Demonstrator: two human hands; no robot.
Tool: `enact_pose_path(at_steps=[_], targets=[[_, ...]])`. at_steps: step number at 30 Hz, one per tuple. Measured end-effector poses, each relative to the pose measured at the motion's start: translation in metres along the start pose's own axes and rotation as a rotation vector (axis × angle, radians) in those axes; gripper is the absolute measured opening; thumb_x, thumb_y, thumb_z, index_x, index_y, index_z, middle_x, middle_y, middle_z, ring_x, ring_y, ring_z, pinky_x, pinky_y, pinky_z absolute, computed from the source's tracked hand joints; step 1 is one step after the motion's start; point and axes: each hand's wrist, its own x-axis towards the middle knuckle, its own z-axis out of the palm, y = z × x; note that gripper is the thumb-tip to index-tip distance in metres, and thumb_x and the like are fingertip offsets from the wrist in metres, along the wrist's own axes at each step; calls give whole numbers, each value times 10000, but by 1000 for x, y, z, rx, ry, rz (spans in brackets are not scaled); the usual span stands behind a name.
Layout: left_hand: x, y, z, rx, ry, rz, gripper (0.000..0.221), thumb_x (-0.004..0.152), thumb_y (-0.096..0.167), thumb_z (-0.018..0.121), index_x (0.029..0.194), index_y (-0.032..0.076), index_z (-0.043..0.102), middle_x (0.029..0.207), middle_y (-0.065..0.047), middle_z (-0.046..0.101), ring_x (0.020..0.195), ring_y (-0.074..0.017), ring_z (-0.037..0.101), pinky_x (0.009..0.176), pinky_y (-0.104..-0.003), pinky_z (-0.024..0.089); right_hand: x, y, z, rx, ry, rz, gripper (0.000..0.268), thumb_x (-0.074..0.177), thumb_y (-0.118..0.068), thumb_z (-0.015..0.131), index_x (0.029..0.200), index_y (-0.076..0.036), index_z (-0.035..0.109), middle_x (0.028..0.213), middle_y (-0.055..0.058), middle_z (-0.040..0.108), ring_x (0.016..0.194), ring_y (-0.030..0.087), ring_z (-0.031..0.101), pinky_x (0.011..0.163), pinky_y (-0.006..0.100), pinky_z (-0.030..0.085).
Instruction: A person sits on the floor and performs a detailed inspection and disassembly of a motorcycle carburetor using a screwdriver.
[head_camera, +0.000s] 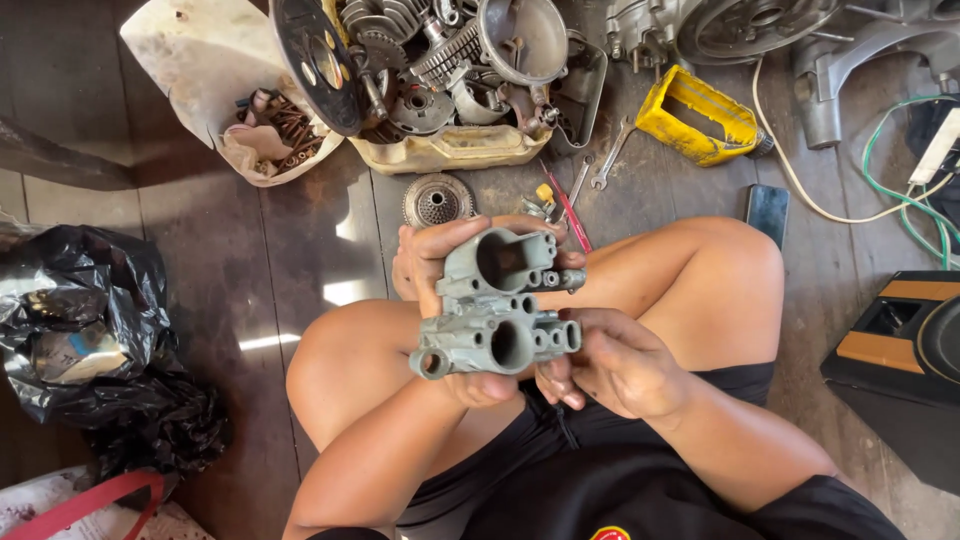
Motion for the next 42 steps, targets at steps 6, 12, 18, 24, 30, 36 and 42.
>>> enact_pose_path(at_steps=[6, 12, 18, 24, 30, 36, 42], targets=[[9, 1, -2, 611, 188, -33, 1025, 891, 968, 328, 1304, 43, 486, 1134, -50, 637, 1032, -159, 622, 1060, -301, 444, 4, 2, 25, 156, 180, -78, 299, 946, -192, 545, 677, -86, 470, 606, 35, 397, 574, 140, 340, 609, 314, 340], [-19, -42, -5, -832, 23, -347, 776, 932, 492, 680, 1481, 62, 340, 1346, -347, 614, 1109, -418, 730, 937, -482, 644, -1, 8, 6, -148, 77, 28, 363, 961, -264, 591, 847, 77, 646, 733, 208, 615, 562, 227, 494, 528, 301, 430], [1, -29, -25, -783, -76, -367, 691, 974, 617, 644, 1479, 161, 523, 1373, -296, 612, 1044, -367, 724, 751, -359, 583, -14, 23, 1, -765, 201, -178, 302, 972, -197, 623, 1157, 41, 612, 863, 108, 675, 664, 136, 594, 610, 224, 517], [8, -22, -20, -704, 3, -321, 775, 993, 624, 601, 1512, 57, 505, 1319, -226, 620, 1043, -350, 693, 913, -456, 598, -6, 18, 13, -1585, 272, -894, 303, 912, -152, 726, 1114, -6, 553, 823, 105, 644, 630, 135, 578, 601, 245, 505], [6, -28, -26, -742, -19, -354, 740, 986, 580, 616, 1495, 63, 473, 1268, -224, 623, 976, -320, 689, 844, -410, 610, 18, 9, 40, -1832, 114, -725, 514, 865, -208, 825, 1216, 125, 653, 764, 55, 669, 582, 173, 568, 601, 333, 515], [1, -35, -28, -648, 120, -260, 737, 1001, 581, 627, 1518, 91, 437, 1326, -230, 613, 1080, -322, 711, 939, -452, 640, 21, 13, 40, -1756, 317, -699, 242, 810, -109, 840, 905, 20, 658, 766, 95, 664, 561, 179, 539, 544, 307, 447], [-7, -44, -22, -496, 219, -201, 803, 971, 543, 718, 1569, 157, 346, 1376, -156, 601, 1144, -328, 713, 1035, -447, 616, 42, 6, 46, -1674, 426, -645, 411, 850, -111, 838, 1116, 128, 635, 802, 145, 696, 657, 203, 654, 623, 299, 518]])
